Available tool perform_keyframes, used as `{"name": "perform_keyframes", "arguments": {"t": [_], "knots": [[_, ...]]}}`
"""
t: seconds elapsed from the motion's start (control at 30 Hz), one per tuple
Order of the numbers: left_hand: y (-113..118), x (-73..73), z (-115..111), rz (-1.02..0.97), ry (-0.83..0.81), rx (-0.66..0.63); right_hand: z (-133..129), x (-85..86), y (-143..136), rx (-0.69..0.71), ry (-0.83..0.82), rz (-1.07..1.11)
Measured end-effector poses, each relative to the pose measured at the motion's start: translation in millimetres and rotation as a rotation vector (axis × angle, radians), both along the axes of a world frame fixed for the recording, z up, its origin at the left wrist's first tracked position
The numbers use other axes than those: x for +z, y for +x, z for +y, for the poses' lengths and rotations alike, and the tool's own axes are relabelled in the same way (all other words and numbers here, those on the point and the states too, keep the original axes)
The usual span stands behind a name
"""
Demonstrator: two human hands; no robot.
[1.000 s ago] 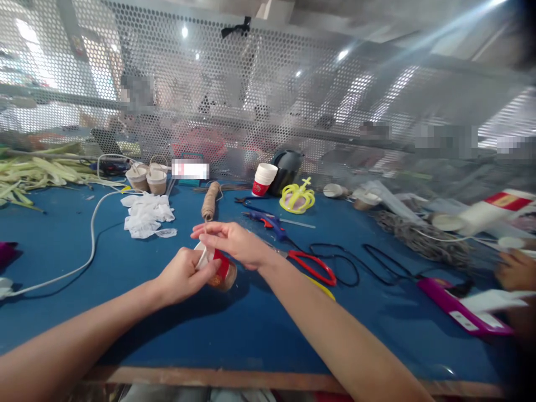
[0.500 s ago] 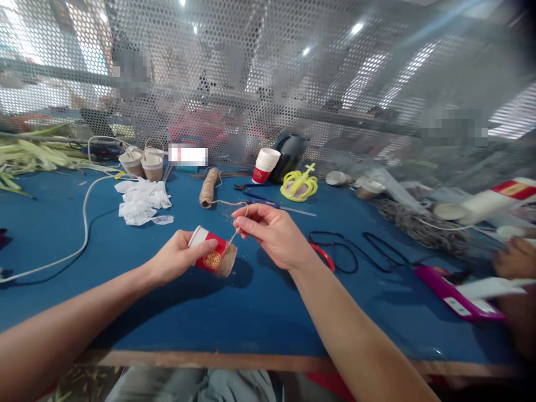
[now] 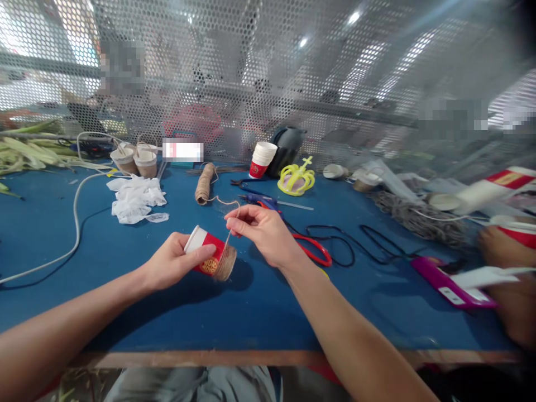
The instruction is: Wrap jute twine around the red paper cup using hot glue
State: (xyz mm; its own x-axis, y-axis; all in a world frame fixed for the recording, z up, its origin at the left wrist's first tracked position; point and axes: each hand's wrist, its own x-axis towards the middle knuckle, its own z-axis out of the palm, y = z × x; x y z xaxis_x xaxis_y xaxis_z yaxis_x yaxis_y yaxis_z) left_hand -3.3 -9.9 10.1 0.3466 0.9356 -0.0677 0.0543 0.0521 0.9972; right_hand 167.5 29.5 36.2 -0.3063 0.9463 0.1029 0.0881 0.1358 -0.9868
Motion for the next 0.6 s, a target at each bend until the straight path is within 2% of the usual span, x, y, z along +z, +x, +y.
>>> {"name": "perform_keyframes", "arguments": {"t": [0.23, 0.6], "knots": [[-1, -2.6, 1, 0.030, -0.003, 0.008, -3, 4.3, 2, -0.017, 0.021, 0.022], [-2, -4.2, -5, 0.055, 0.088, -0.009, 1, -6.6, -2, 0.009, -0.021, -0.018]]}}
